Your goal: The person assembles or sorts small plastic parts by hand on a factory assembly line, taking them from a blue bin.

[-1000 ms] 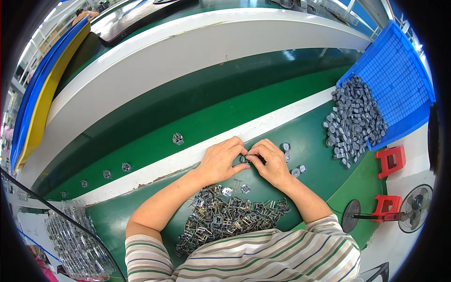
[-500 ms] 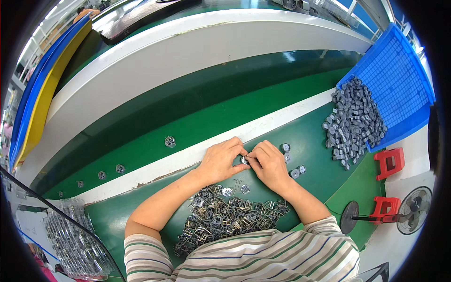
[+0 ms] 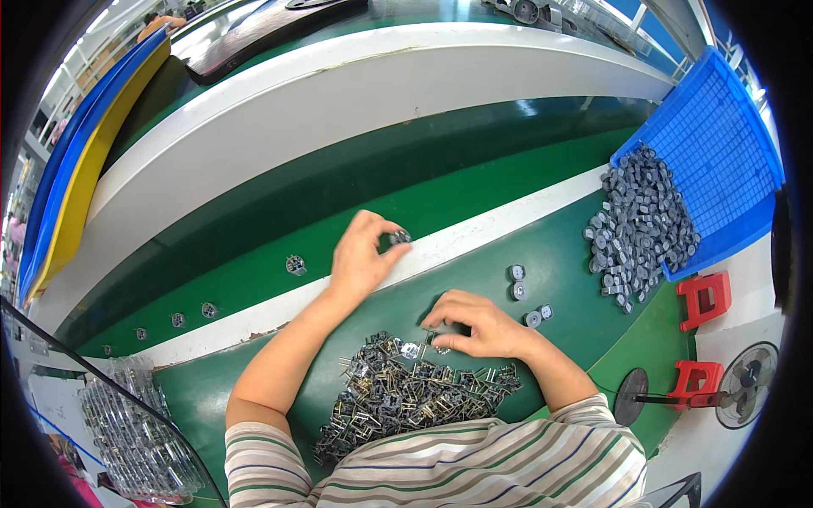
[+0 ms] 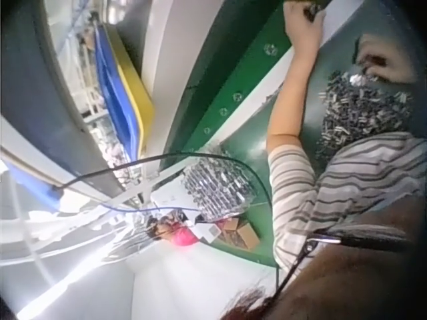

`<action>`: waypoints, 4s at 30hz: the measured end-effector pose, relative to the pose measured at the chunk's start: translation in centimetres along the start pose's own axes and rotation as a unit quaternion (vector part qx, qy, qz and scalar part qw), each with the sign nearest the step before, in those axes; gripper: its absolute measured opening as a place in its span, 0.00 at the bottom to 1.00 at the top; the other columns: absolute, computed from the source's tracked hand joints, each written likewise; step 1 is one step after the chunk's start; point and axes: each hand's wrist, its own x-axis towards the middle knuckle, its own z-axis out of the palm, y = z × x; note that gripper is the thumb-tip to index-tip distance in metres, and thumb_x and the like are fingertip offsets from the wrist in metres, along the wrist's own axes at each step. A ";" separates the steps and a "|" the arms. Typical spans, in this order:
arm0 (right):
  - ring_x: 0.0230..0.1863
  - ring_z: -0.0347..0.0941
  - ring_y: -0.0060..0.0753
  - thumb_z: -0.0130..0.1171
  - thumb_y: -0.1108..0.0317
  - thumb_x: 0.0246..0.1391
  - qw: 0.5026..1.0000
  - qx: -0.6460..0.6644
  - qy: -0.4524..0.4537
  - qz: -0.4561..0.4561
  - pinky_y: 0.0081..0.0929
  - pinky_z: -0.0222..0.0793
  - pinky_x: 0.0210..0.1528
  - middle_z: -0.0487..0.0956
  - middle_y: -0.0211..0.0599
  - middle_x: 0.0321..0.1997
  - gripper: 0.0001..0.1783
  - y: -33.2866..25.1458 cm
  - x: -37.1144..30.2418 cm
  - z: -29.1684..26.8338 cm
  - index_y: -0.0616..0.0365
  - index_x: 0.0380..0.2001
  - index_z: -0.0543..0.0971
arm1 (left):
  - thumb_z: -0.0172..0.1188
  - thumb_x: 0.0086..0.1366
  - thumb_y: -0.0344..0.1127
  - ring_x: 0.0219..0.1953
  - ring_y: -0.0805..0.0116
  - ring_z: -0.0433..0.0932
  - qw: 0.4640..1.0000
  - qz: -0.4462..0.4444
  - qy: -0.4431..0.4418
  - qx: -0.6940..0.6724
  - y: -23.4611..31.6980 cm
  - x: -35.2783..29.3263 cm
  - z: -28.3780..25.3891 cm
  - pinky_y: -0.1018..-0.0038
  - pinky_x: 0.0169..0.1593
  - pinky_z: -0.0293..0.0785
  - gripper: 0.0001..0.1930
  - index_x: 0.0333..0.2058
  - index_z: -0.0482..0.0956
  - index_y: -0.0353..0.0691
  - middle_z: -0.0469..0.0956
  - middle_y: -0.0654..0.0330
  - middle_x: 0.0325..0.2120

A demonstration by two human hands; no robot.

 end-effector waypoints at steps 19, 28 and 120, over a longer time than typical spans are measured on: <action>0.45 0.78 0.49 0.68 0.71 0.58 0.981 -0.183 0.060 0.041 0.44 0.76 0.45 0.77 0.40 0.41 0.08 0.8 -0.9 -0.9 0.57 0.41 0.83 | 0.67 0.63 0.24 0.52 0.49 0.76 0.989 0.120 -0.076 -0.032 2.4 -2.7 2.5 0.57 0.56 0.73 0.18 0.52 0.80 0.39 0.74 0.51 0.47; 0.43 0.74 0.58 0.64 0.74 0.59 0.793 -0.510 0.232 0.240 0.50 0.78 0.41 0.74 0.51 0.44 0.10 1.6 -2.6 -2.2 0.66 0.39 0.75 | 0.79 0.55 0.46 0.57 0.54 0.77 0.962 0.230 -0.141 0.038 3.5 -3.0 1.8 0.59 0.59 0.69 0.36 0.61 0.76 0.43 0.76 0.55 0.57; 0.35 0.77 0.40 0.73 0.71 0.55 0.977 -0.114 0.155 0.089 0.37 0.74 0.38 0.80 0.35 0.30 0.05 2.7 -0.6 -1.8 0.58 0.31 0.84 | 0.78 0.59 0.47 0.40 0.50 0.82 0.987 0.046 -0.026 0.153 4.5 -0.6 -2.1 0.58 0.42 0.79 0.24 0.45 0.77 0.42 0.77 0.55 0.40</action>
